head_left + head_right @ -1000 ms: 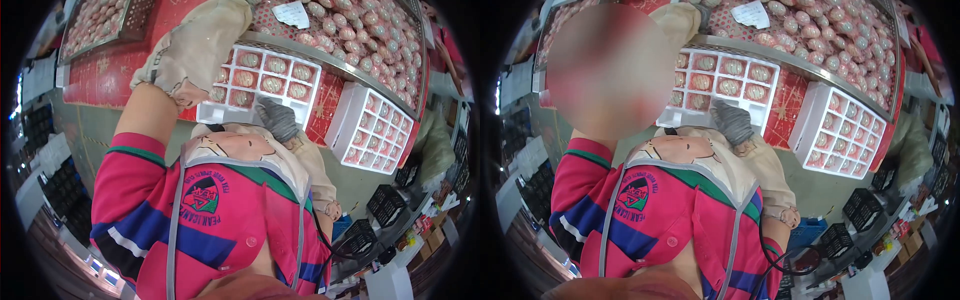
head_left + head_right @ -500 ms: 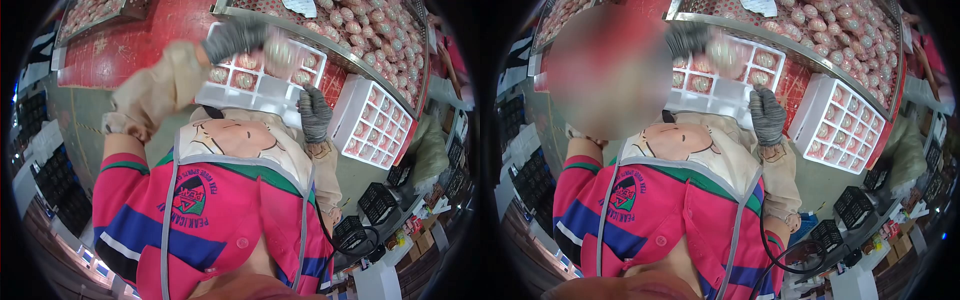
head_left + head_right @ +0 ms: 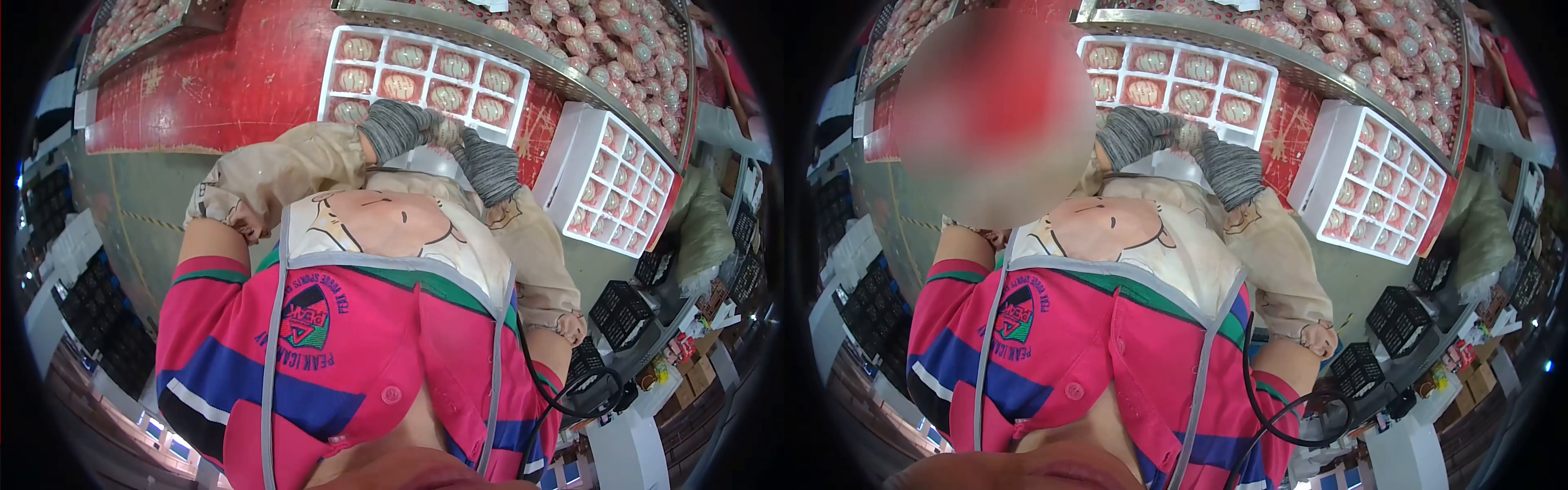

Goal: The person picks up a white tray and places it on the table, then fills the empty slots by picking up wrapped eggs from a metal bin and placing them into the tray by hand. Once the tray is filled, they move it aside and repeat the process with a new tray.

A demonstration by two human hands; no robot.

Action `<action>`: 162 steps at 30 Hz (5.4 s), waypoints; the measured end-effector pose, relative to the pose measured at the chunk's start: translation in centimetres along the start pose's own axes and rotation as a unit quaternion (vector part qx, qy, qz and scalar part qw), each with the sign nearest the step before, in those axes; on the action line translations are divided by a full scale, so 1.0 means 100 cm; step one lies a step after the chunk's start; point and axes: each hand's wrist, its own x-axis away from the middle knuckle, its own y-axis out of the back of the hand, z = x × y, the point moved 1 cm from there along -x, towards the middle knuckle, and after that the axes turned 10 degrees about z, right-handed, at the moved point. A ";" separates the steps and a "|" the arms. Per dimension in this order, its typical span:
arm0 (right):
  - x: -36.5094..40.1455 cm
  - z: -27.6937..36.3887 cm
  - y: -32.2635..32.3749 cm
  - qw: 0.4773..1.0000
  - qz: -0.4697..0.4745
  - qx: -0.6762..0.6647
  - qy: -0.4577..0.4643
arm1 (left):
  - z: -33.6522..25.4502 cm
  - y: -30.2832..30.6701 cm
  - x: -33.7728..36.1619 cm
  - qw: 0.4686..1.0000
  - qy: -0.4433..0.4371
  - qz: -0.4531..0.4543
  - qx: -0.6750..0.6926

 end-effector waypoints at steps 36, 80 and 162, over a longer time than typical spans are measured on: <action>-0.029 -0.006 0.001 0.996 0.027 -0.087 0.026 | 0.144 0.231 -0.210 0.880 0.240 -0.068 -0.404; -0.007 -0.055 0.011 0.987 0.027 0.147 0.058 | -0.069 -0.045 -0.074 0.971 0.156 0.065 -0.171; 0.039 -0.037 -0.034 0.991 0.120 0.056 -0.035 | -0.099 -0.019 -0.055 0.938 0.006 0.270 -0.217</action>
